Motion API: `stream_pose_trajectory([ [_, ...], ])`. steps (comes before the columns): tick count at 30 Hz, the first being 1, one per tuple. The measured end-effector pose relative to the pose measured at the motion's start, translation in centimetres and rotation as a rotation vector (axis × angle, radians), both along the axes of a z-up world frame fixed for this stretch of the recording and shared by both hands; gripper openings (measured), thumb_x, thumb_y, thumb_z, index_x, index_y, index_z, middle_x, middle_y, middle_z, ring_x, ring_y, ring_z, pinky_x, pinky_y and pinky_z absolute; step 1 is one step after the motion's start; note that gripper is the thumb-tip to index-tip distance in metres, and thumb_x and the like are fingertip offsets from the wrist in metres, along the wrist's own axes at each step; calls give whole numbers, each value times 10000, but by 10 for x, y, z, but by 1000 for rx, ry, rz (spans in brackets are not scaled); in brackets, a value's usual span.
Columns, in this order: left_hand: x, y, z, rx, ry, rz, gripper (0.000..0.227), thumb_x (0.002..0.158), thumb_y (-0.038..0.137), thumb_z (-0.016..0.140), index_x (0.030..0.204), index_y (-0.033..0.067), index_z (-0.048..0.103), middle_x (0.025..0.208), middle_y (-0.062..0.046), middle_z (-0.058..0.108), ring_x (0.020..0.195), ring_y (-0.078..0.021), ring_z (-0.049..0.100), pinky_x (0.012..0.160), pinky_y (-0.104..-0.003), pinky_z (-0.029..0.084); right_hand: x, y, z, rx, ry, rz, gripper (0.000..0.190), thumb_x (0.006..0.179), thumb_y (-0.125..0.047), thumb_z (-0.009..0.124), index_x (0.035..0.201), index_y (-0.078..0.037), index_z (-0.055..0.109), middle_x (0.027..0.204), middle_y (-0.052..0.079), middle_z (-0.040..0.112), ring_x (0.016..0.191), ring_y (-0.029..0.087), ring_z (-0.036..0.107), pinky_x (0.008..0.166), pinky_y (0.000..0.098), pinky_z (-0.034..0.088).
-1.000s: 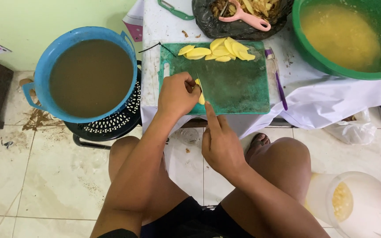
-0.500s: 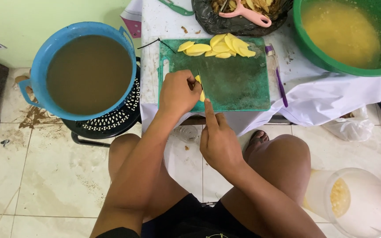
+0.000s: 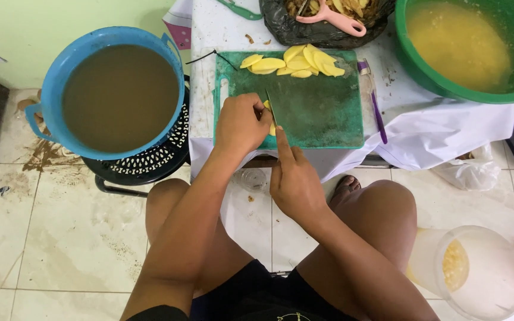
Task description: Slicing peeled potatoes on a green cutting board using a knife in a preparation area.
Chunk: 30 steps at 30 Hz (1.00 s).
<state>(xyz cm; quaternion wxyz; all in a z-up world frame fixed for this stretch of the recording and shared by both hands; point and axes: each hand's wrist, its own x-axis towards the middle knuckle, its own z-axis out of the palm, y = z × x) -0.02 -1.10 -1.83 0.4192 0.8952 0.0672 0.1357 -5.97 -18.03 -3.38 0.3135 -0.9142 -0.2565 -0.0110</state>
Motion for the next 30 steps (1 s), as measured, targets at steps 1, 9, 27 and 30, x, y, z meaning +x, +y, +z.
stream_pose_trajectory([
  [1,0,0,1,0,0,-3,139,865,48,628,756,-6,697,576,-178,640,485,-219,623,394,-282,451,-1,0,2,0,0,-3,635,934,-55,421,1568,-42,379,914,166,582,656,412,654,473,465,532],
  [9,-5,-2,10,-4,13,-10,139,874,28,620,782,-37,700,616,-233,655,544,-245,651,436,-305,488,-28,-11,8,7,-18,-5,639,932,-40,427,1570,-56,390,920,161,591,683,390,657,490,442,551],
  [27,-4,-1,2,28,22,5,121,877,42,642,798,-18,712,640,-207,670,575,-300,689,456,-328,519,0,6,-7,-15,-5,8,669,935,-28,442,1595,-26,332,955,214,608,614,380,664,435,430,537],
  [30,-3,-1,3,32,11,-9,123,890,22,637,812,-35,713,660,-229,676,601,-316,701,467,-340,532,-3,3,-12,-14,-39,2,654,935,-24,460,1579,-21,347,957,220,606,628,407,669,420,450,532],
])
